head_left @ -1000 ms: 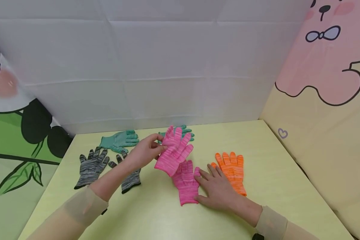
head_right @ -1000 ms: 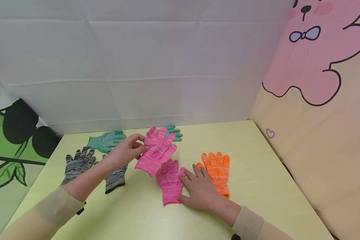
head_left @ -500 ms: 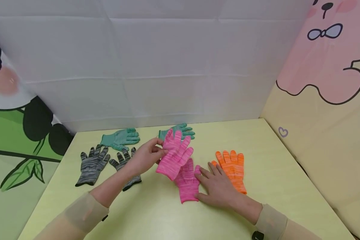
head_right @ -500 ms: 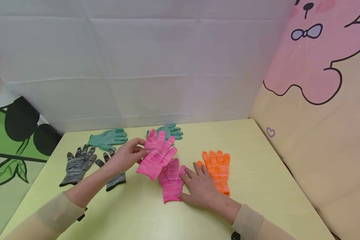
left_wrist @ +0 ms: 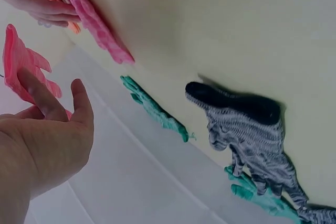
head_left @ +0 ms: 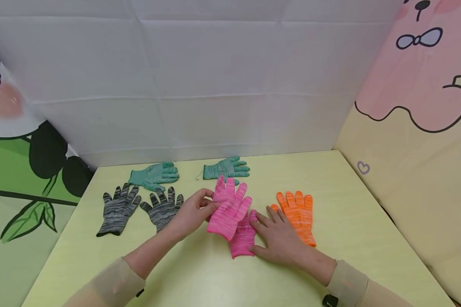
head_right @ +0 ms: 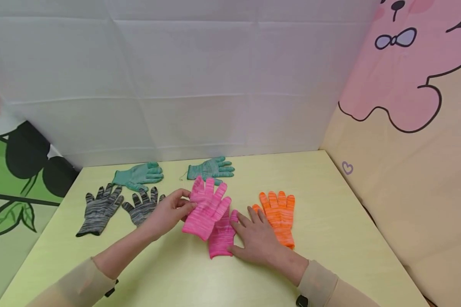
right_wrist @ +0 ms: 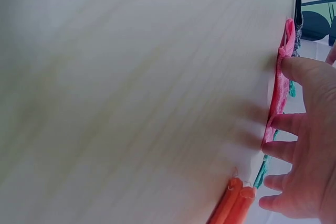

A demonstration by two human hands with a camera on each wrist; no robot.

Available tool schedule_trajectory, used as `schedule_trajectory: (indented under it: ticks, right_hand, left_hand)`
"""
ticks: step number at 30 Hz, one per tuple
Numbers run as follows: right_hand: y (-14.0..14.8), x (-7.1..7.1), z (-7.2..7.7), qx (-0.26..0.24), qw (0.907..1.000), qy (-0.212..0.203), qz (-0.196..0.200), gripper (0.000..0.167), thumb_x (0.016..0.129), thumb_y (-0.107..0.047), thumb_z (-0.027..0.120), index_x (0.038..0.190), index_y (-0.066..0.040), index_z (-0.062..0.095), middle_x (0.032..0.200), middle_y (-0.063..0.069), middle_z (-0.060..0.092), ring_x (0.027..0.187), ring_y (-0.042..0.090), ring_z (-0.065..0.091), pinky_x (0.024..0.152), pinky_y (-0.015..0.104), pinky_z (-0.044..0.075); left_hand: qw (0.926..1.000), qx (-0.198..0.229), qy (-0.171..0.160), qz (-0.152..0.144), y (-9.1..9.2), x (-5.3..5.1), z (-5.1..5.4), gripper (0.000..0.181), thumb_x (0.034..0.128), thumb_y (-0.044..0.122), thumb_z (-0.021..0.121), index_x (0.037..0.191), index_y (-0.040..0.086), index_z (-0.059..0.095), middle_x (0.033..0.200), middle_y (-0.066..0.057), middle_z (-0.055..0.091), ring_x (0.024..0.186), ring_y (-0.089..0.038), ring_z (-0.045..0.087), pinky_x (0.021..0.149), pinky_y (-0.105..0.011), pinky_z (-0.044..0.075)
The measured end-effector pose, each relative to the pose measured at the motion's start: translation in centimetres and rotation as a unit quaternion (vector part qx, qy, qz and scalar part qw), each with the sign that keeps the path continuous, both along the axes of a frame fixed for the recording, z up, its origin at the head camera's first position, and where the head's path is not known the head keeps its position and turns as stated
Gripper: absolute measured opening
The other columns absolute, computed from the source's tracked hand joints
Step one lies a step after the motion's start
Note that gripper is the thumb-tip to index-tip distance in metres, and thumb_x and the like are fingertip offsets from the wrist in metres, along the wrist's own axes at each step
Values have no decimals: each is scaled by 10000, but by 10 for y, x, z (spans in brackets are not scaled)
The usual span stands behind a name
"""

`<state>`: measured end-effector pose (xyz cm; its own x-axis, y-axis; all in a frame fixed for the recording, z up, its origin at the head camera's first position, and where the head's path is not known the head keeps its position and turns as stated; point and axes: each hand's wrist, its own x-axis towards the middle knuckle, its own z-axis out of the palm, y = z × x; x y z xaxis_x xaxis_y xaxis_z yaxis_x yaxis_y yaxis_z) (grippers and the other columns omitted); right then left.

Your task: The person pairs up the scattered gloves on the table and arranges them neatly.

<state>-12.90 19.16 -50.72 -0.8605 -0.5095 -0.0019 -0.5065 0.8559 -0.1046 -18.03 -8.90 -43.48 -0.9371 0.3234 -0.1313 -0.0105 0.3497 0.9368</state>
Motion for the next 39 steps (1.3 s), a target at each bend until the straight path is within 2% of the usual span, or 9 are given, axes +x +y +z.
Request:
schedule_trajectory:
  ticks: [5, 11, 16, 21, 27, 32, 39]
  right_hand:
    - [0, 0, 1, 6, 10000, 6, 4, 806, 937, -708, 525, 1564, -207, 458, 1616, 60, 397, 1508, 441, 230, 1213, 610, 137]
    - [1, 0, 0, -44, 10000, 31, 15, 808, 939, -709, 521, 1566, -202, 454, 1620, 60, 391, 1505, 445, 234, 1212, 609, 144]
    - [3, 0, 0, -64, 9999, 104, 39, 804, 946, -713, 506, 1572, -213, 442, 1627, 40, 381, 1506, 445, 234, 1212, 608, 146]
    - [4, 1, 0, -41, 10000, 39, 1, 799, 944, -712, 508, 1578, -231, 432, 1631, 25, 374, 1509, 447, 225, 1212, 608, 150]
    - [9, 4, 5, -122, 9999, -38, -61, 801, 931, -672, 573, 1571, -208, 445, 1605, 77, 414, 1512, 451, 215, 1209, 611, 156]
    - [17, 8, 9, -77, 9999, -38, -86, 770, 929, -655, 588, 1545, -204, 488, 1592, 111, 426, 1517, 435, 214, 1209, 607, 163]
    - [27, 11, 15, -66, 9997, -241, -76, 716, 933, -618, 608, 1505, -192, 542, 1610, 98, 403, 1525, 434, 183, 1214, 605, 146]
  left_hand:
    - [9997, 146, -114, 166, 3, 3, -9, 208, 1027, 150, 639, 1201, 64, 566, 935, -81, 730, 736, -239, 713, 728, -372, 594]
    - [9980, 343, -266, 460, 9, 7, -13, 194, 1028, 118, 628, 1204, 62, 569, 935, -85, 728, 733, -255, 711, 713, -350, 595]
    - [9975, 489, -321, 406, 13, 9, -18, 196, 1034, 109, 614, 1214, 55, 557, 955, -97, 728, 747, -260, 716, 726, -356, 599]
    - [9962, 604, -394, 485, 19, 10, -22, 194, 1028, 104, 623, 1200, 45, 555, 941, -97, 726, 724, -243, 709, 707, -353, 597]
    - [9930, 891, -556, 548, 25, 10, -31, 211, 1019, 90, 631, 1191, 11, 539, 928, -112, 724, 704, -203, 688, 683, -325, 591]
    - [9910, 940, -738, 601, 29, 12, -37, 228, 1018, 104, 636, 1198, 5, 538, 903, -108, 720, 687, -185, 676, 668, -310, 588]
    - [9888, 904, -978, 675, 34, 15, -42, 236, 1016, 107, 637, 1201, 10, 529, 892, -99, 701, 678, -158, 656, 684, -311, 597]
